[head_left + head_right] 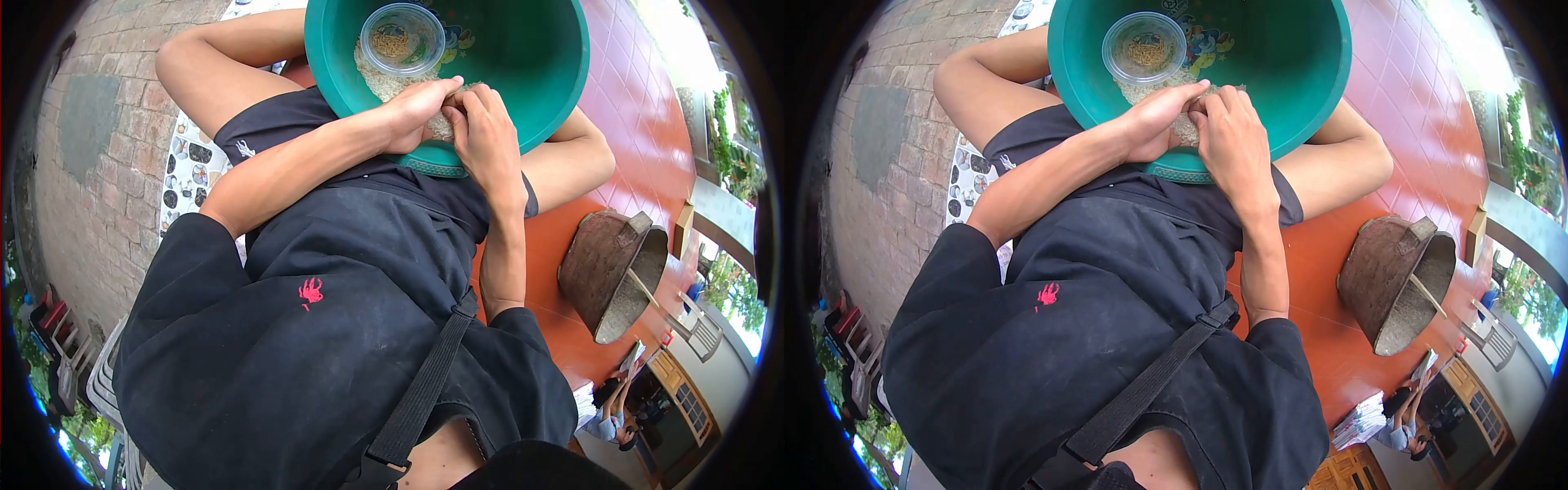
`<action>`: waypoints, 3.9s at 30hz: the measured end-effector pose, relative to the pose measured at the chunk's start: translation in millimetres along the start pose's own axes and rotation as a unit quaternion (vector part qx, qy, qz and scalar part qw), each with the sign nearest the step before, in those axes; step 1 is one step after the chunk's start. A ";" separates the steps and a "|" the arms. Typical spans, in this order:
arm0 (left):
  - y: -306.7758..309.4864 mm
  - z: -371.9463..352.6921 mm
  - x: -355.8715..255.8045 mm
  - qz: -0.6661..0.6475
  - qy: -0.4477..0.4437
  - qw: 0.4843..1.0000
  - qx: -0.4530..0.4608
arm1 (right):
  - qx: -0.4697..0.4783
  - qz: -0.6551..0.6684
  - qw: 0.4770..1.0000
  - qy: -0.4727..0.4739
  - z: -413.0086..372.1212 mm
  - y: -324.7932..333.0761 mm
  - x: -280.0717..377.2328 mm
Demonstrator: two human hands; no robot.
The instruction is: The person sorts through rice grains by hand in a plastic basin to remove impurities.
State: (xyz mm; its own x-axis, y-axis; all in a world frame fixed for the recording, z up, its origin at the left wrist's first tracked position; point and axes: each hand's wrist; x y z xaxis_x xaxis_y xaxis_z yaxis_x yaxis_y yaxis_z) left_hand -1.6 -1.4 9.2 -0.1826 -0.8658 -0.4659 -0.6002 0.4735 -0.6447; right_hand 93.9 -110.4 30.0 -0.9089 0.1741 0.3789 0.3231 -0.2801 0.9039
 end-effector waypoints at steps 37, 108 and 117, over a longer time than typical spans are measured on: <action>6.1 4.8 2.2 -0.020 0.006 0.998 0.064 | -0.124 0.087 0.988 -0.022 6.0 18.0 16.0; 10.4 11.9 4.5 -0.018 0.014 0.999 0.030 | 0.026 0.016 0.998 -0.049 -19.5 18.9 -11.0; 5.1 5.4 0.8 -0.034 0.017 0.999 0.034 | -0.001 0.098 0.993 -0.060 -25.7 15.8 -18.4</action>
State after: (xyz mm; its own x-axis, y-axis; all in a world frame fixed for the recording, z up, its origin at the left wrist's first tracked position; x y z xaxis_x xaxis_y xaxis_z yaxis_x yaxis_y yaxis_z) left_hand -0.6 1.2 2.3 -0.1696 -0.9007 -0.3999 -0.5579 0.4223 -0.7145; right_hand 109.0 -142.3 32.2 -0.7908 0.2269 0.5684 0.4898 -0.3223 0.8101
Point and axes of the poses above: each hand's wrist, its own z-axis towards the middle knuckle, its own y-axis out of the back of the hand, x = y × z, and after that the axes turned 6 degrees about -z, right-handed
